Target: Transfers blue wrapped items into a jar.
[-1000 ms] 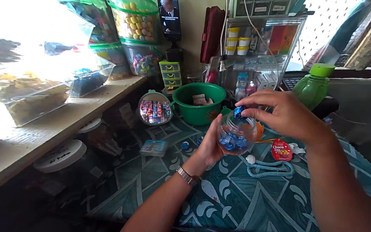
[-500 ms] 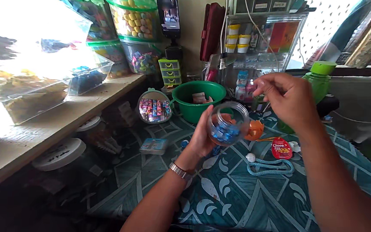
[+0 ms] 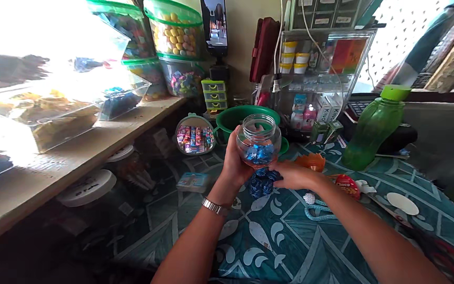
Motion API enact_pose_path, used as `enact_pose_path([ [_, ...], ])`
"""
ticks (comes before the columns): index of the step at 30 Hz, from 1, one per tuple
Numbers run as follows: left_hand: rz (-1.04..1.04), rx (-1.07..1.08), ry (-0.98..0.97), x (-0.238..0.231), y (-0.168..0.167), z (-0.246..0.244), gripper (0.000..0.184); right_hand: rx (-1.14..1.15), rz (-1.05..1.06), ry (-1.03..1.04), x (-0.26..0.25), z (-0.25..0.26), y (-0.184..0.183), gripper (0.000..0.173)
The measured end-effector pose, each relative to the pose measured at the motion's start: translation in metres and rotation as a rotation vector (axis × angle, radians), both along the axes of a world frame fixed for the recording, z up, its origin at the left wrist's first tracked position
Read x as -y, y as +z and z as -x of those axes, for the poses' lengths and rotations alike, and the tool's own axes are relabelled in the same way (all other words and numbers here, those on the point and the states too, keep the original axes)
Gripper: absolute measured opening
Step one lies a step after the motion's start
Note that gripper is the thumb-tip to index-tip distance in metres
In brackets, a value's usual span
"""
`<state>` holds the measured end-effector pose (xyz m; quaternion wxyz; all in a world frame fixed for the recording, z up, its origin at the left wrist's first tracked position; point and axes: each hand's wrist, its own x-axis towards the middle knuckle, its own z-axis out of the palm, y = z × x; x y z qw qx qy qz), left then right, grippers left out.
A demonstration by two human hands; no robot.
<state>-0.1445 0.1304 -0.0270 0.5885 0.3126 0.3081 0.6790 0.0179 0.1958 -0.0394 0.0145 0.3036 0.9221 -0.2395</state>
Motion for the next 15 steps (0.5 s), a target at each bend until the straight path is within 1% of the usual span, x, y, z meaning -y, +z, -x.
enact_pose_path([
  [3, -0.007, 0.005, -0.011, -0.001, -0.001, 0.0, 0.064, -0.009, 0.001, 0.002, -0.003, 0.001, -0.004, 0.062],
  [5, 0.002, 0.006, -0.012, -0.001, -0.001, -0.001, 0.064, -0.012, 0.004, -0.001, -0.006, -0.004, -0.001, 0.057],
  [7, 0.02, 0.01, -0.014, -0.002, -0.001, 0.0, 0.065, -0.073, -0.018, -0.033, -0.015, -0.016, 0.007, 0.049],
  [9, 0.028, -0.006, -0.032, -0.003, -0.003, 0.0, 0.066, -0.219, -0.11, -0.097, -0.026, -0.036, 0.018, 0.039],
  [11, 0.055, -0.032, -0.078, -0.004, -0.007, -0.003, 0.067, -0.406, -0.218, -0.146, -0.025, -0.059, 0.04, 0.034],
  [13, 0.137, -0.05, -0.143, -0.002, -0.008, -0.011, 0.067, -0.591, -0.301, -0.152, -0.009, -0.079, 0.065, 0.033],
  [15, 0.207, -0.064, -0.235, 0.002, -0.009, -0.02, 0.068, -0.739, -0.296, -0.11, 0.011, -0.091, 0.081, 0.036],
])
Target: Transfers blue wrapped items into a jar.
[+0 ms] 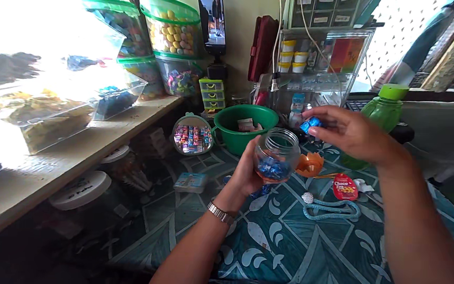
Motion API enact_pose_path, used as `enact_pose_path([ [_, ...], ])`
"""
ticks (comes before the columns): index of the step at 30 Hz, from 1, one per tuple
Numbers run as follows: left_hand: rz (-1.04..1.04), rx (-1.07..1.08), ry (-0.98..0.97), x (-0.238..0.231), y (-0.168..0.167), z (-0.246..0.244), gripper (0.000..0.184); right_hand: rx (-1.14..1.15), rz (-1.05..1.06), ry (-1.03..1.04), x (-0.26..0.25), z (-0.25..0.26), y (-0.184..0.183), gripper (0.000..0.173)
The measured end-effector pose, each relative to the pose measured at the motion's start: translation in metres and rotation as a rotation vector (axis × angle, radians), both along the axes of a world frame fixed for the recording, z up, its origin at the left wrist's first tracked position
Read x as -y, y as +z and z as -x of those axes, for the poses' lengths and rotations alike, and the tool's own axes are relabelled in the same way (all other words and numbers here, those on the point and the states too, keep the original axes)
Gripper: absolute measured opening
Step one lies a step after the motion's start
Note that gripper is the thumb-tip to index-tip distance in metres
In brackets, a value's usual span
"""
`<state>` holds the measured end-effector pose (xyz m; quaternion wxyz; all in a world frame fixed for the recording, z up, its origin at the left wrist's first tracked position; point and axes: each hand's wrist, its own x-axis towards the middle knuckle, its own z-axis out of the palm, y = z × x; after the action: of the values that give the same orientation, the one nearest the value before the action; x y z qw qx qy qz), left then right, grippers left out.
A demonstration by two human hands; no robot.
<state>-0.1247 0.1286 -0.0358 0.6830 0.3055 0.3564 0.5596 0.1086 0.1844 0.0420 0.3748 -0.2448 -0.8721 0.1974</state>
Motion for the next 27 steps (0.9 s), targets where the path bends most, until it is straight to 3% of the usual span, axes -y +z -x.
enact_pose_path([
  [3, 0.046, -0.007, -0.122, 0.004, -0.003, -0.011, 0.07, -0.035, -0.011, 0.115, 0.016, 0.0, 0.005, 0.04],
  [5, 0.067, -0.014, -0.169, 0.005, -0.005, -0.015, 0.07, 0.022, -0.04, 0.141, 0.014, 0.007, -0.001, 0.034],
  [12, 0.076, -0.029, -0.154, 0.002, -0.009, -0.016, 0.071, 0.057, -0.092, -0.019, 0.012, 0.008, 0.001, 0.032],
  [19, 0.03, 0.002, -0.167, 0.003, -0.01, -0.017, 0.071, 0.09, -0.136, 0.008, 0.018, 0.002, 0.004, 0.033],
  [22, 0.058, 0.046, -0.171, 0.003, -0.013, -0.019, 0.074, 0.145, -0.233, 0.006, 0.024, 0.007, 0.001, 0.022],
  [27, 0.091, 0.041, -0.182, 0.004, -0.016, -0.025, 0.074, 0.216, -0.418, -0.027, 0.024, 0.012, -0.002, 0.019],
])
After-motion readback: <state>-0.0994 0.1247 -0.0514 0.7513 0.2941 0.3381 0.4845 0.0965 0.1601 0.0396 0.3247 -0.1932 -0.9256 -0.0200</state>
